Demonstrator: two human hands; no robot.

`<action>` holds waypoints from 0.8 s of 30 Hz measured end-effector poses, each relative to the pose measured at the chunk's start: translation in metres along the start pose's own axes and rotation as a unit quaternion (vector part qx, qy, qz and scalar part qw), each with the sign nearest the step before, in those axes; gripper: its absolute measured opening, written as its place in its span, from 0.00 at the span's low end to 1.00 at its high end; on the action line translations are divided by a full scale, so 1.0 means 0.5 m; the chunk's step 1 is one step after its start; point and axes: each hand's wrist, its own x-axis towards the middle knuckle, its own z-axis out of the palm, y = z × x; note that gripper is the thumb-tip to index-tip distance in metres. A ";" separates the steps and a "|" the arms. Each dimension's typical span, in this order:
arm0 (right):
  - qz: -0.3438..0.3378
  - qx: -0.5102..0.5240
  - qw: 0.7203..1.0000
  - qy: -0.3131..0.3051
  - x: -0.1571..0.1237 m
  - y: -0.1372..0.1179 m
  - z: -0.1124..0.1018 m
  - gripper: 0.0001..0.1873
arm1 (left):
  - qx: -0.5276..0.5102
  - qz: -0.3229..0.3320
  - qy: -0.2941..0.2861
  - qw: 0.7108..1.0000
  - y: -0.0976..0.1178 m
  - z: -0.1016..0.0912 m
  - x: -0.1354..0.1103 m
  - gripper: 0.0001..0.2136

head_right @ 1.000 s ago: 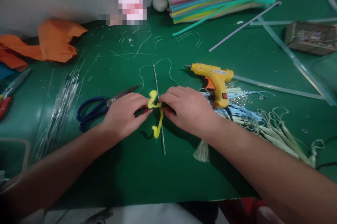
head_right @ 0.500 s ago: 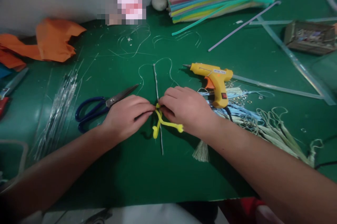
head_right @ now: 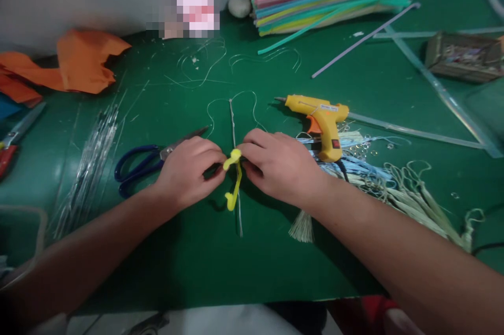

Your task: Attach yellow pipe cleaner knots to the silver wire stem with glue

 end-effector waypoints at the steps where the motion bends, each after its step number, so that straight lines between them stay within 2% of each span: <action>1: 0.002 0.000 1.000 -0.003 -0.001 -0.001 -0.001 0.10 | -0.005 0.000 0.009 1.000 -0.001 -0.001 0.000 0.06; 5: 0.000 0.012 1.000 0.025 -0.002 -0.006 -0.007 0.14 | -0.028 0.005 0.075 0.997 -0.004 -0.008 0.001 0.05; 8: 0.004 0.018 0.998 0.053 -0.002 -0.009 -0.010 0.12 | -0.039 0.031 0.116 0.992 -0.003 -0.014 0.002 0.04; 14: -0.045 0.001 0.991 0.126 -0.001 -0.009 -0.009 0.06 | -0.052 0.045 0.135 0.988 0.006 -0.018 0.001 0.03; 24: -0.059 -0.008 0.986 0.156 -0.002 -0.014 -0.010 0.06 | -0.065 0.041 0.177 0.981 0.014 -0.021 -0.003 0.04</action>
